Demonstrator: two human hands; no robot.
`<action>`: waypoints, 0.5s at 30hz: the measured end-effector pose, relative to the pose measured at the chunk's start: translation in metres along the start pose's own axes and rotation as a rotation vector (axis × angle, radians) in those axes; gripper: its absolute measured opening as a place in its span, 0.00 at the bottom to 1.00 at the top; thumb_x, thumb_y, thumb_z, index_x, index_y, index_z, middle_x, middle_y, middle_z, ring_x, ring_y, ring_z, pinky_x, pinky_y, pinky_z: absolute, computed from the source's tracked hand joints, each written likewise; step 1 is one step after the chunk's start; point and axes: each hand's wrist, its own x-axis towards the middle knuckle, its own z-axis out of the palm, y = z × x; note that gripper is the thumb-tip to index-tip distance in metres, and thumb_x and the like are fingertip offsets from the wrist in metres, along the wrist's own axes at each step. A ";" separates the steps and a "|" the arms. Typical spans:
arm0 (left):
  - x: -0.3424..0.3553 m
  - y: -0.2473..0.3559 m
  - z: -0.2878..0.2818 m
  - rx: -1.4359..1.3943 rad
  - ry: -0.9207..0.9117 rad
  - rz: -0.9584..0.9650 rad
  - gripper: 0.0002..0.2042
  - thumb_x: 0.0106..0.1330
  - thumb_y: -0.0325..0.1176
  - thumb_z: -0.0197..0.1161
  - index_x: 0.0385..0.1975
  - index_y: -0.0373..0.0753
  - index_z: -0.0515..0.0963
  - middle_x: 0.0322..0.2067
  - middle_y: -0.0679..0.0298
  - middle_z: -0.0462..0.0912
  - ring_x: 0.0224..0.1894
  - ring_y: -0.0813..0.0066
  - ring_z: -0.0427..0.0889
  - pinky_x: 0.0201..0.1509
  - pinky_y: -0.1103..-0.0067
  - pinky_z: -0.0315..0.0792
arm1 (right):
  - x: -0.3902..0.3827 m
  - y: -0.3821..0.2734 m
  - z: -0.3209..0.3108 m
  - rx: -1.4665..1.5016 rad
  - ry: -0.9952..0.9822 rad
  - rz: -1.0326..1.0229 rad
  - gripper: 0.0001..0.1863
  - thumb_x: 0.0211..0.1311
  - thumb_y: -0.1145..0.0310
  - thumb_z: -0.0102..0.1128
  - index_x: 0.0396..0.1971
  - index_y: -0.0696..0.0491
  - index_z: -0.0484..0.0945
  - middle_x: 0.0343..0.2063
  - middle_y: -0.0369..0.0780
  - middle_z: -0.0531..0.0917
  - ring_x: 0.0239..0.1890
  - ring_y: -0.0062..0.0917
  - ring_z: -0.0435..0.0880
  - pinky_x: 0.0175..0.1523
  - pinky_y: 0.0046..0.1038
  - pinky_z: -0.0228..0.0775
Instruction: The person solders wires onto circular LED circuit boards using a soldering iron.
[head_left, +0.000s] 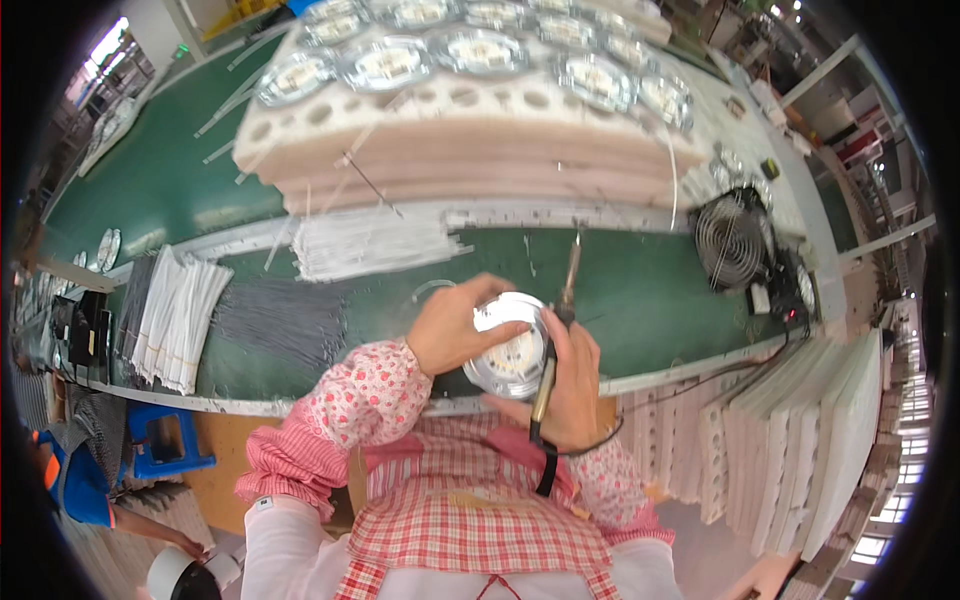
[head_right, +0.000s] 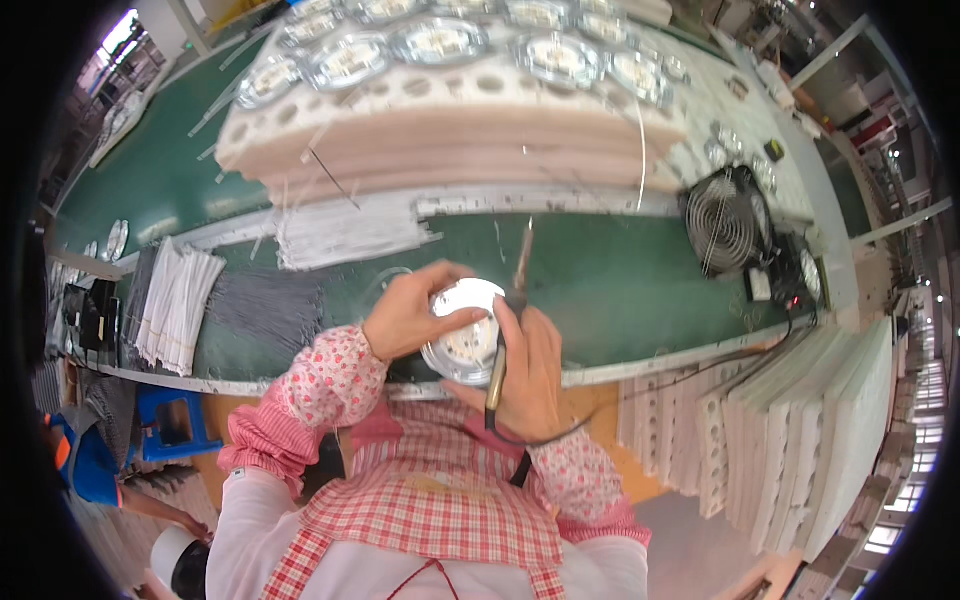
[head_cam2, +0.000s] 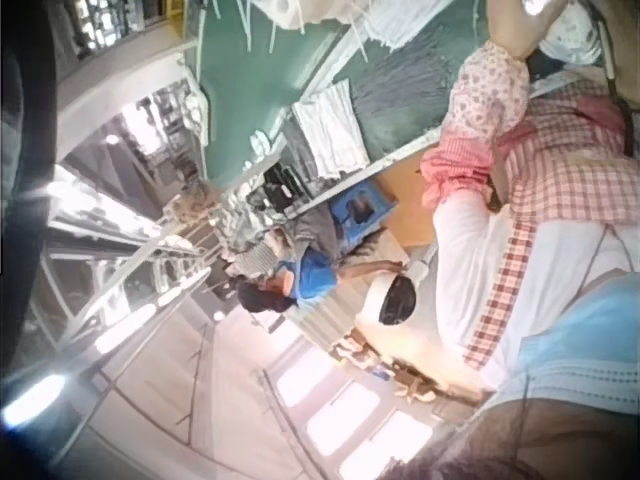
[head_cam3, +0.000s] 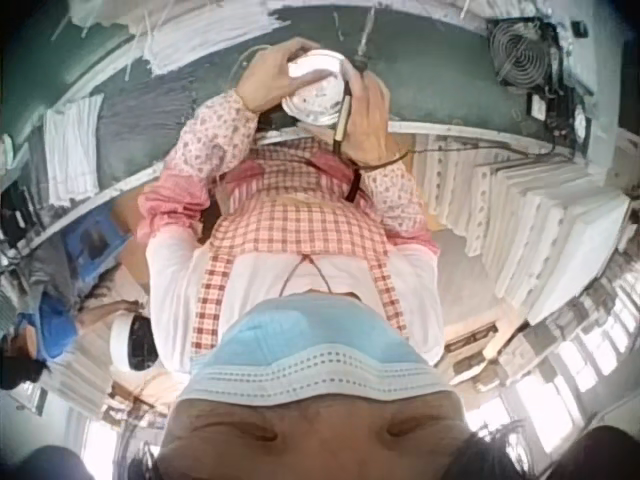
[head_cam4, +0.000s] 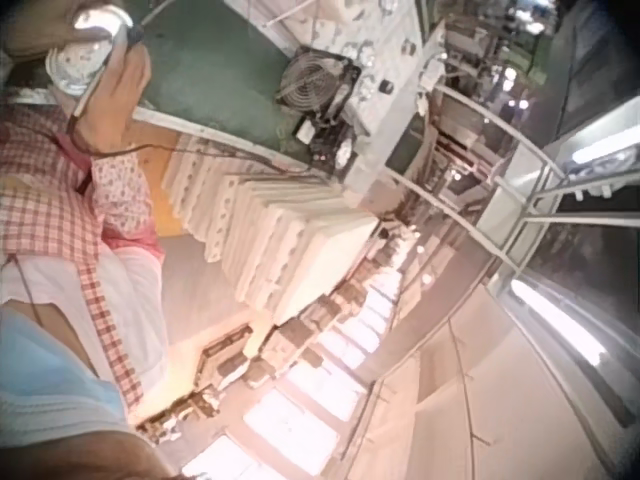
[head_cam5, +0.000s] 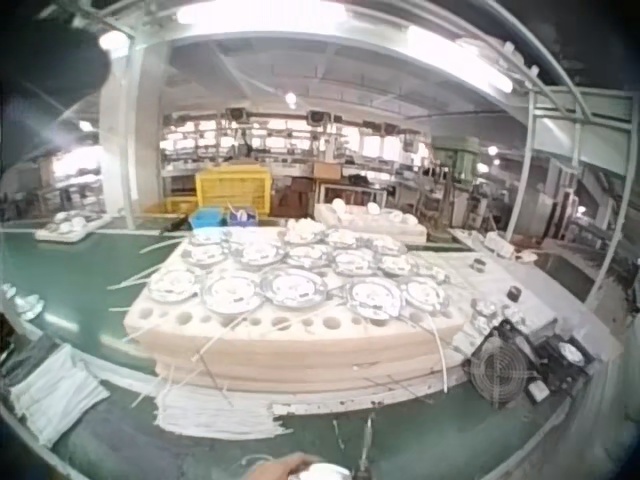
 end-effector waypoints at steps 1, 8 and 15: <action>0.002 0.003 -0.003 -0.071 -0.062 -0.053 0.20 0.64 0.43 0.69 0.48 0.34 0.79 0.39 0.54 0.86 0.41 0.65 0.85 0.46 0.74 0.77 | 0.003 -0.007 -0.007 -0.009 0.045 -0.053 0.59 0.34 0.55 0.83 0.68 0.57 0.59 0.53 0.55 0.71 0.56 0.52 0.70 0.63 0.49 0.59; 0.039 0.060 -0.048 -0.511 -0.134 0.010 0.17 0.63 0.30 0.71 0.50 0.31 0.79 0.42 0.64 0.85 0.44 0.82 0.81 0.50 0.81 0.76 | 0.072 -0.010 -0.053 -0.047 0.242 -0.184 0.61 0.31 0.52 0.85 0.67 0.60 0.60 0.55 0.53 0.72 0.57 0.51 0.70 0.64 0.47 0.59; 0.193 0.102 -0.200 -0.275 0.413 0.211 0.15 0.62 0.31 0.71 0.44 0.28 0.81 0.37 0.59 0.87 0.36 0.77 0.85 0.40 0.78 0.78 | 0.115 0.029 -0.133 -0.219 0.451 -0.168 0.45 0.45 0.68 0.80 0.64 0.59 0.66 0.55 0.48 0.76 0.55 0.43 0.76 0.60 0.37 0.68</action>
